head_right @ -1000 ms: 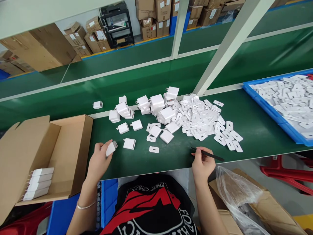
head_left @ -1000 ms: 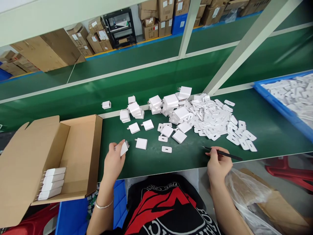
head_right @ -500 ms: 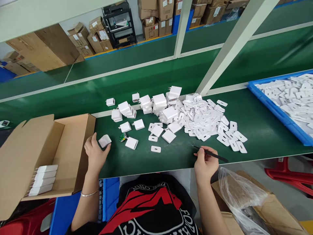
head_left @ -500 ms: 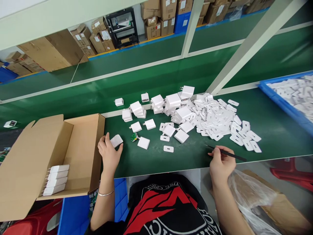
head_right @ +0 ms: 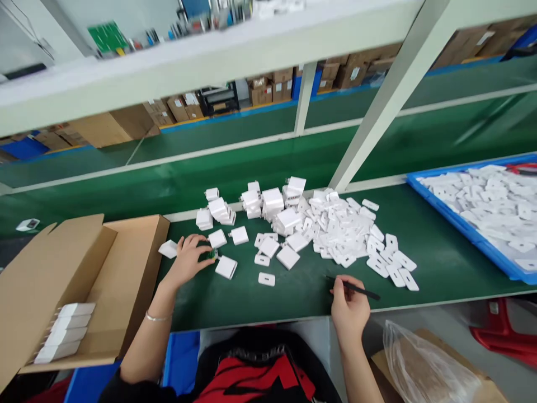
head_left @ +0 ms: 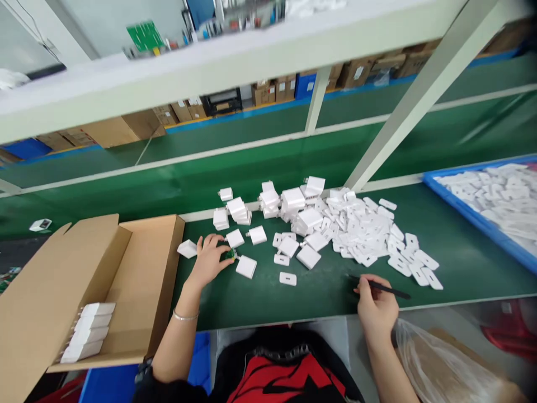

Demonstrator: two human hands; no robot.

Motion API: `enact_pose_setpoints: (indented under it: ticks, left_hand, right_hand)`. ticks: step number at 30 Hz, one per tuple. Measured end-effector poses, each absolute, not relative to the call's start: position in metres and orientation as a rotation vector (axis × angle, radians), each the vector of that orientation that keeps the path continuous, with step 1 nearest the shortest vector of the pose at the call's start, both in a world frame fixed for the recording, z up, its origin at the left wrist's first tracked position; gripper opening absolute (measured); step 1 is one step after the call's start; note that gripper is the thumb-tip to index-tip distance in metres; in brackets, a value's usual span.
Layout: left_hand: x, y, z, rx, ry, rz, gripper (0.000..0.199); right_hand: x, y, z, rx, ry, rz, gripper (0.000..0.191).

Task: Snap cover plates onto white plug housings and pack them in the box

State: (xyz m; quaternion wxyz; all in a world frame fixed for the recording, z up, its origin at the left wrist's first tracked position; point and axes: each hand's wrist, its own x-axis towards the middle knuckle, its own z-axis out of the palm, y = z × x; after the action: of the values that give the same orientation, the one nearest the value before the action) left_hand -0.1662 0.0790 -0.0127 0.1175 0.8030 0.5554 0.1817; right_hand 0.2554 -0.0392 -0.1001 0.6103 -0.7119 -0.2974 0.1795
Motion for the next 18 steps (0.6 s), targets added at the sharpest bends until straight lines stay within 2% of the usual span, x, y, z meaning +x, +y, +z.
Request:
enact_pose_setpoints:
  ticks: [4,8,11,15,18]
  left_hand:
    - [-0.179,0.074,0.006,2.296,1.657,0.591,0.010]
    - [-0.203,0.069,0.060,2.228,1.550,0.723,0.016]
    - [-0.202,0.085,0.126,2.210,1.464,0.926,0.025]
    - [-0.164,0.146,0.236,2.233,1.554,1.642,0.032]
    - [-0.132,0.210,0.311,2.327,1.592,1.986,0.037]
  right_hand:
    - [0.264,-0.036,-0.104,-1.731,-0.635,0.532,0.053]
    - [0.268,-0.033,-0.107,-1.776,-0.646,0.577,0.052]
    - [0.269,-0.033,-0.107,-1.841,-0.693,0.553,0.051]
    - [0.270,-0.034,-0.106,-1.905,-0.714,0.528,0.050]
    - [0.268,-0.035,-0.101,-1.884,-0.689,0.550,0.049]
